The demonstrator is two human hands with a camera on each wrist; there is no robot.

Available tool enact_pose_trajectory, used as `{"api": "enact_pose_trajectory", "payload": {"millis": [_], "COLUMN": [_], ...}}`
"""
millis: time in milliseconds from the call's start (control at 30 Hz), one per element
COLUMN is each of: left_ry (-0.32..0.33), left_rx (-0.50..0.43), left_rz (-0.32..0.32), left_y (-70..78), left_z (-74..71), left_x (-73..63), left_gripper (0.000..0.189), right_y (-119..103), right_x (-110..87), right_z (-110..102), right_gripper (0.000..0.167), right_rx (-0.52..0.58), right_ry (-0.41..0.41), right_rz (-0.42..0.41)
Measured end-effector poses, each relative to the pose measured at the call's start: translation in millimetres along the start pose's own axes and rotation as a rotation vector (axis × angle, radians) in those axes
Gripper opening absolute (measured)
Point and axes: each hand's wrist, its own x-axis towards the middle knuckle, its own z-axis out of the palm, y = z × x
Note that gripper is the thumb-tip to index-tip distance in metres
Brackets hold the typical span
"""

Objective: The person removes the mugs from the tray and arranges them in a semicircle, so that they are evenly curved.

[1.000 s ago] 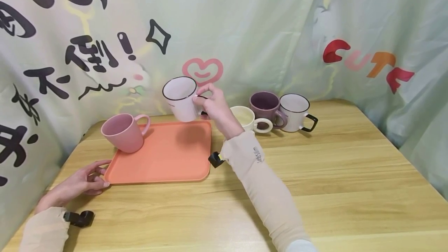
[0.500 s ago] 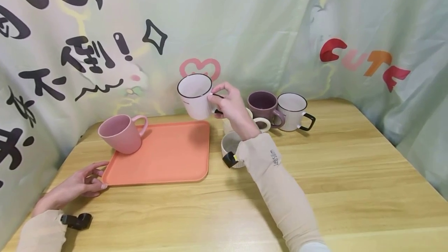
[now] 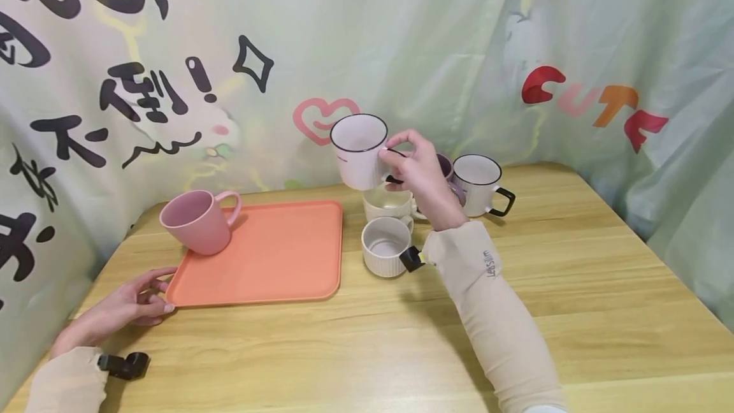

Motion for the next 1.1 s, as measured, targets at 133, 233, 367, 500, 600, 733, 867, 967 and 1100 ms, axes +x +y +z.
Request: {"api": "enact_pose_trajectory", "payload": {"millis": [133, 233, 367, 500, 600, 733, 867, 967, 1100], "left_ry": [-0.003, -0.004, -0.005, -0.004, -0.006, -0.004, -0.004, -0.005, -0.003], "left_rx": [-0.001, -0.005, -0.009, -0.013, -0.018, -0.014, -0.003, -0.005, -0.007], "left_rz": [0.013, 0.014, 0.017, 0.025, 0.03, 0.019, 0.01, 0.012, 0.011], "left_y": [-0.6, -0.7, -1.2, -1.0, -0.5, -0.9, -0.5, -0.2, -0.7], "left_z": [0.4, 0.4, 0.9, 1.1, 0.9, 0.3, 0.2, 0.5, 0.4], "left_x": [-0.4, -1.0, -1.3, -1.4, -1.7, -1.3, -0.1, 0.0, -0.6], "left_gripper": [0.081, 0.081, 0.08, 0.079, 0.079, 0.079, 0.08, 0.08, 0.079], "right_y": [-2.4, -4.0, -5.5, -6.3, -6.2, -4.3, -2.1, -1.7, -1.9], "right_x": [-3.8, -6.5, -9.9, -13.5, -15.6, -16.5, -17.6, -19.2, -20.9], "right_z": [-11.4, -19.3, -30.8, -41.3, -47.0, -52.7, -59.4, -65.2, -71.9], "right_gripper": [0.015, 0.015, 0.015, 0.016, 0.016, 0.017, 0.017, 0.017, 0.017], "right_rx": [0.006, 0.001, -0.001, 0.007, 0.025, 0.052, 0.05, 0.039, 0.044], "right_ry": [0.018, 0.036, 0.053, 0.062, 0.069, 0.077, 0.079, 0.081, 0.089], "right_rz": [-0.028, -0.035, -0.04, -0.038, -0.036, -0.048, -0.074, -0.079, -0.072]}}
